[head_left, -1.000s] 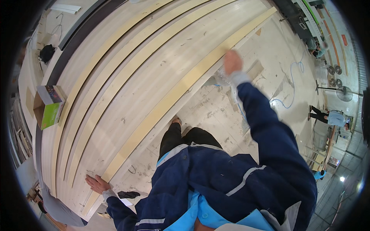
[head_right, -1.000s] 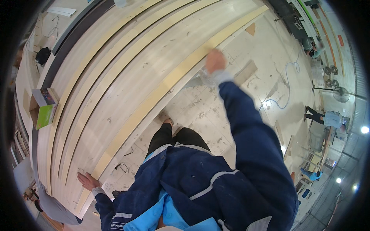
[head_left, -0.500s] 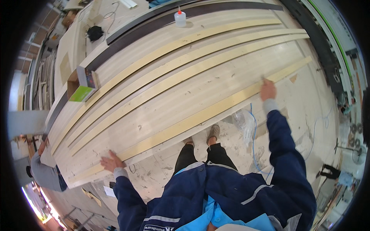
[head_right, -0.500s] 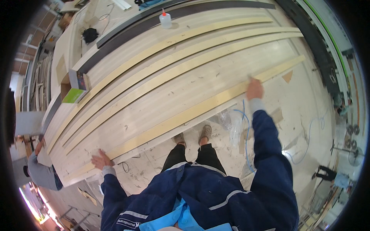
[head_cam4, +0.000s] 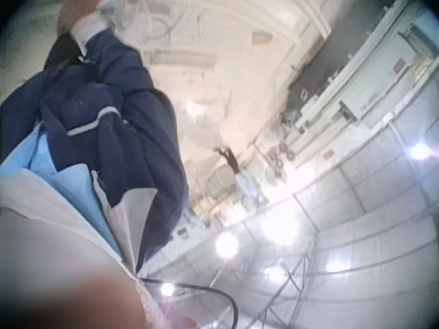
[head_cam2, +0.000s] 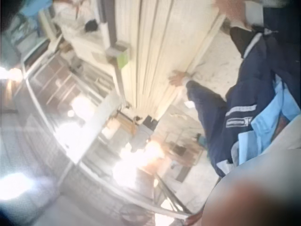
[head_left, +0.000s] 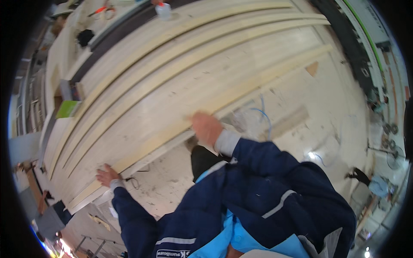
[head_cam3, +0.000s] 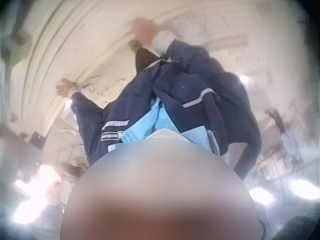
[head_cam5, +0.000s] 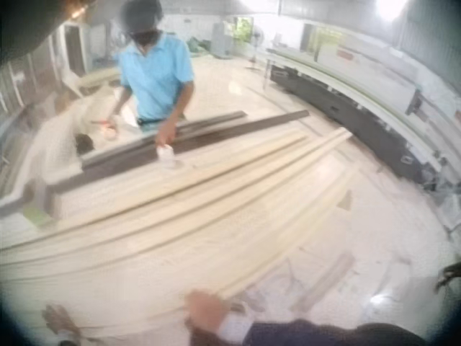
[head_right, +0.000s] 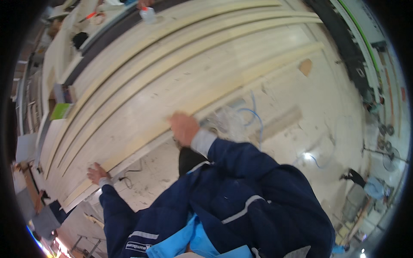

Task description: The person sands long, curved wooden planks on a workbench using a sanding block. They repeatedly rub the block along the surface of each plank, then lift and reposition the planks to continue sanding. Another person is visible in the background working with tape and a utility knife.

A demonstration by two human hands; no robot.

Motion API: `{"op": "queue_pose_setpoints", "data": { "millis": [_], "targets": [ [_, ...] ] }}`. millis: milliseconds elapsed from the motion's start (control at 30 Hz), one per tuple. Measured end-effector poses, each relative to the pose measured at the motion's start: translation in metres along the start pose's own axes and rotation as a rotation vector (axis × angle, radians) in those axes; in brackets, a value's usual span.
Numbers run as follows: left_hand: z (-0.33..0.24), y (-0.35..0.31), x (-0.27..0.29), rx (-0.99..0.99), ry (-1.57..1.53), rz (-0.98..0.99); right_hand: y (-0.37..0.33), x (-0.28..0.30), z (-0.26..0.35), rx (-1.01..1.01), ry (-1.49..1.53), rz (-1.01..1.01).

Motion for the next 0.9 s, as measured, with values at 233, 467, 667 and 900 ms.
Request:
{"op": "queue_pose_setpoints", "data": {
  "millis": [233, 467, 667, 900],
  "targets": [
    [0.003, 0.009, -0.010, 0.007, -0.050, -0.049, -0.071, 0.275, -0.285, -0.654, -0.901, -0.161],
    [-0.001, -0.001, 0.002, 0.025, -0.029, 0.018, -0.030, 0.116, -0.157, -0.069, -0.468, -0.183],
    [-0.004, -0.010, 0.015, 0.054, -0.076, 0.074, 0.001, -0.017, 0.014, 0.190, -0.029, 0.013],
    [0.003, -0.005, 0.004, 0.021, -0.105, -0.002, -0.041, 0.209, -0.212, -0.563, -0.560, -0.272]
  ]
}}
Point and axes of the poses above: each hand's wrist, its own y-axis towards the middle knuckle, its own x-axis out of the back of the hand, z = x × y, the point moved 7 cm from there along y, towards the middle knuckle, and after that the axes turned 10 degrees about x, right-handed, at the moved point
